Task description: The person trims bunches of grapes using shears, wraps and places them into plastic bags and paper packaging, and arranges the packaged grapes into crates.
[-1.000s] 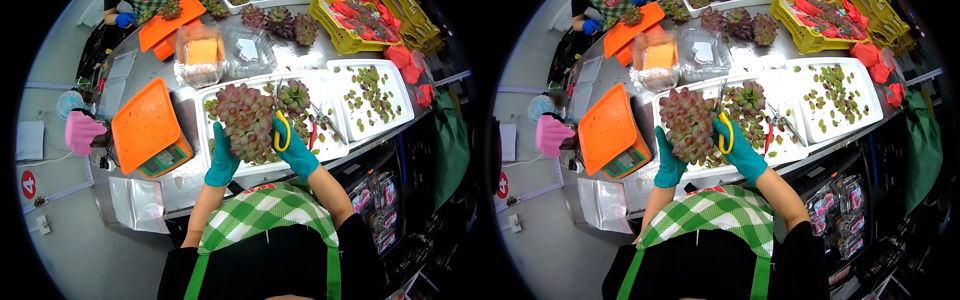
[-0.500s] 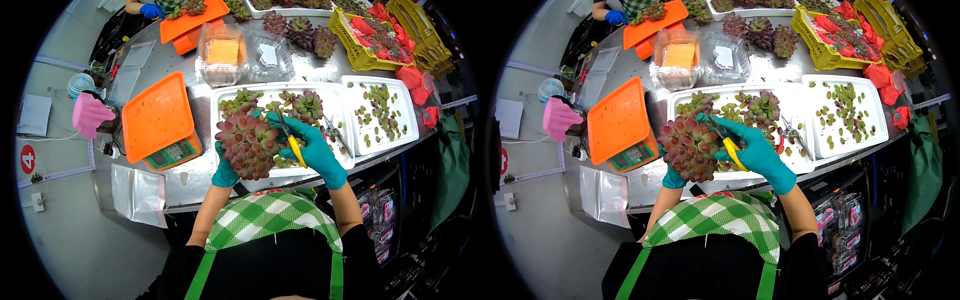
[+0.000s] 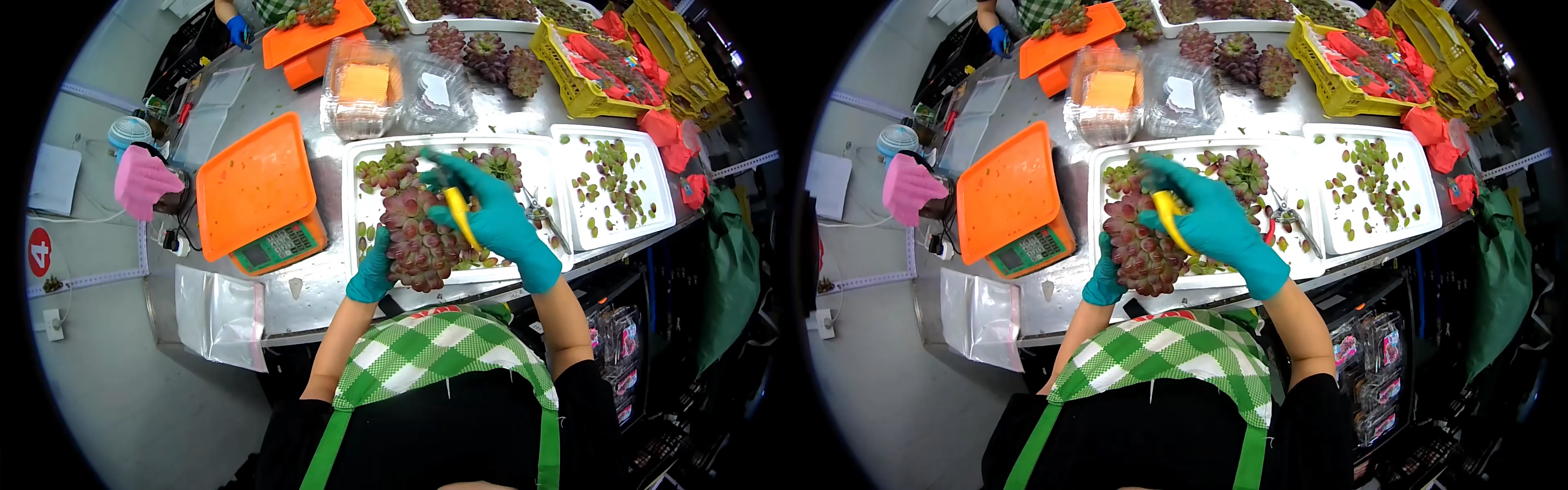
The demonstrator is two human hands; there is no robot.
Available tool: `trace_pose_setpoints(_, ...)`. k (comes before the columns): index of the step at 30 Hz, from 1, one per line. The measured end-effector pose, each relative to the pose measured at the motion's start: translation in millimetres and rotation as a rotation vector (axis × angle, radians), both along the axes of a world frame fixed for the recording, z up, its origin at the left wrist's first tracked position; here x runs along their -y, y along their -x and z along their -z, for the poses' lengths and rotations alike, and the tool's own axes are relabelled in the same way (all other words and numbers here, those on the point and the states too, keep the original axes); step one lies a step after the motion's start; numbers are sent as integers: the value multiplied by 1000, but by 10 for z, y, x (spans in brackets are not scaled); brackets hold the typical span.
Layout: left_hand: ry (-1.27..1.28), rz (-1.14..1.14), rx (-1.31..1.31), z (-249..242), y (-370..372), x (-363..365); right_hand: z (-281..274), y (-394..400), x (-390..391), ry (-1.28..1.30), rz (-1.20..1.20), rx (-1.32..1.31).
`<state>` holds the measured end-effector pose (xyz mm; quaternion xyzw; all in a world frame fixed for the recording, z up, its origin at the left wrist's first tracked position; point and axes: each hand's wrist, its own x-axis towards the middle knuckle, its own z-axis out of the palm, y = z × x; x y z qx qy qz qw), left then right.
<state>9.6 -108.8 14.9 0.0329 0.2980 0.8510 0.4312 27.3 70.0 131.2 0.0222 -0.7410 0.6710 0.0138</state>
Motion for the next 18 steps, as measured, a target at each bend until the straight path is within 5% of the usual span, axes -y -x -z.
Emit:
trace_pose_setpoints(5,84,17,15,1,-42,-56,142,69,33,-20,9,35)
trace_pose_setpoints(10,-234,-47,146,21,-9,-107,328,60,-87,-1,206,148)
trace_pose_setpoints(15,-226,-243,108,89,196,21,1163,-271,-286,-709,150,344)
trace_pose_setpoints(18,-201,-289,10,29,272,59,1403,-488,-166,-760,92,354)
